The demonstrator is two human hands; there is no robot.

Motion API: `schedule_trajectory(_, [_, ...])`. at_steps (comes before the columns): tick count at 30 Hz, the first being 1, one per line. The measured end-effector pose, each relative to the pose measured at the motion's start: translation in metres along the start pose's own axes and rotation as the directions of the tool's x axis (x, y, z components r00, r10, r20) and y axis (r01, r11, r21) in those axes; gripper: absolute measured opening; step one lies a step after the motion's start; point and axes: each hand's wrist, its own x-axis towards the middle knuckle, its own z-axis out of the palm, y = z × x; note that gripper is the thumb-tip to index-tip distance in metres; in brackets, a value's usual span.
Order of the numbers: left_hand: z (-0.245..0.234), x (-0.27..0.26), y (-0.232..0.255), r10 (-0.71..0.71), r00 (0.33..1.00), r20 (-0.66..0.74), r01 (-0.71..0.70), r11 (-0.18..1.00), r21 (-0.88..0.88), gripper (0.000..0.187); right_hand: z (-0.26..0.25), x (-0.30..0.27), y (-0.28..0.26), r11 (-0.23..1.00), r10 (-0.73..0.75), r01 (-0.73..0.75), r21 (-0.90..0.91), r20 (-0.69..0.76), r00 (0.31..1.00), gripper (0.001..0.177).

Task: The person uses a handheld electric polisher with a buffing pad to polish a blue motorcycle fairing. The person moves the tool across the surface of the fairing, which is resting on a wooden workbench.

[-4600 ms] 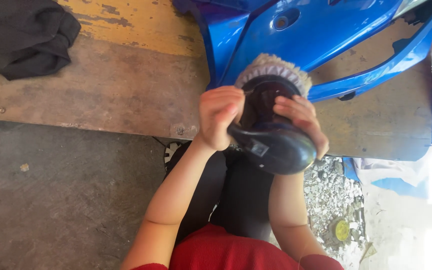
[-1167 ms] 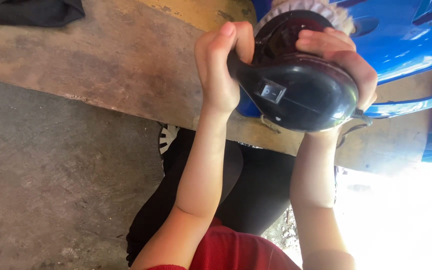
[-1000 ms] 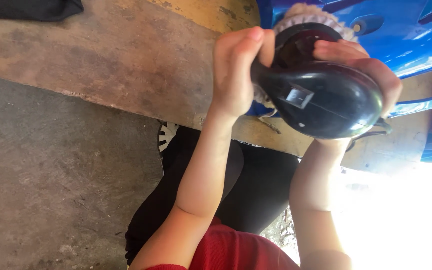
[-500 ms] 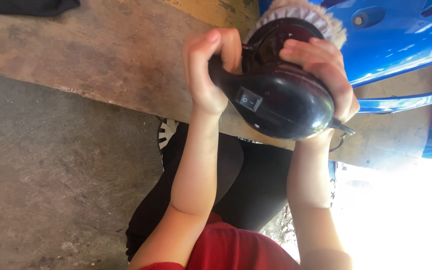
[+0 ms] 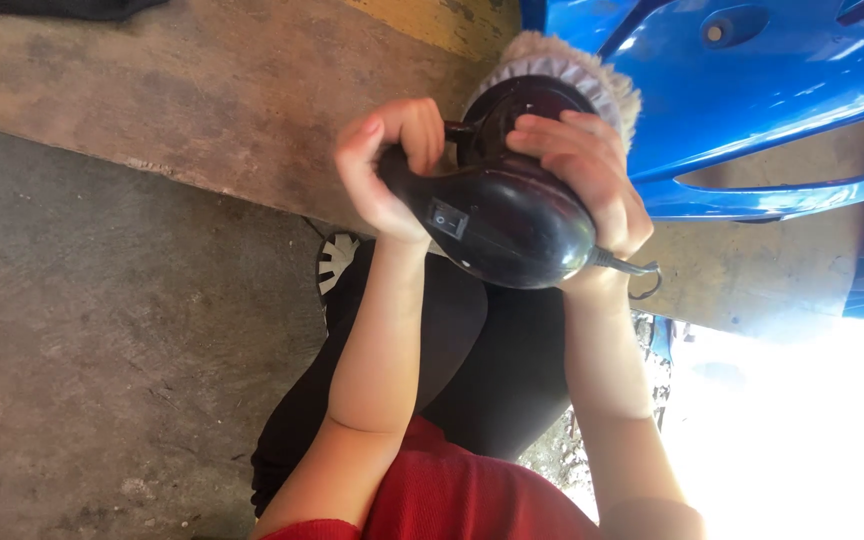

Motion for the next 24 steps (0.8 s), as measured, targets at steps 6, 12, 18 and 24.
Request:
schedule_trajectory(6, [0.013, -0.005, 0.002, -0.036, 0.999, 0.022, 0.035, 0.998, 0.048, 0.054, -0.01, -0.011, 0.002, 0.998, 0.059, -0.058, 0.027, -0.046, 0.997, 0.028])
schedule_trajectory(12, [0.002, -0.007, -0.006, -0.064, 0.997, -0.048, 0.062, 0.997, -0.049, 0.054, -0.005, -0.004, 0.001, 0.999, 0.022, -0.021, 0.038, -0.018, 1.0, 0.026])
schedule_trajectory(18, [0.026, -0.007, -0.003, -0.078, 0.996, 0.036, 0.073, 0.989, 0.129, 0.057, -0.025, -0.015, -0.001, 0.992, 0.11, -0.105, 0.069, -0.078, 0.991, 0.026])
schedule_trajectory(24, [0.045, 0.002, 0.003, -0.084, 0.987, 0.141, 0.039, 0.956, 0.291, 0.055, -0.032, -0.009, 0.008, 0.991, 0.128, -0.12, 0.054, -0.202, 0.971, 0.026])
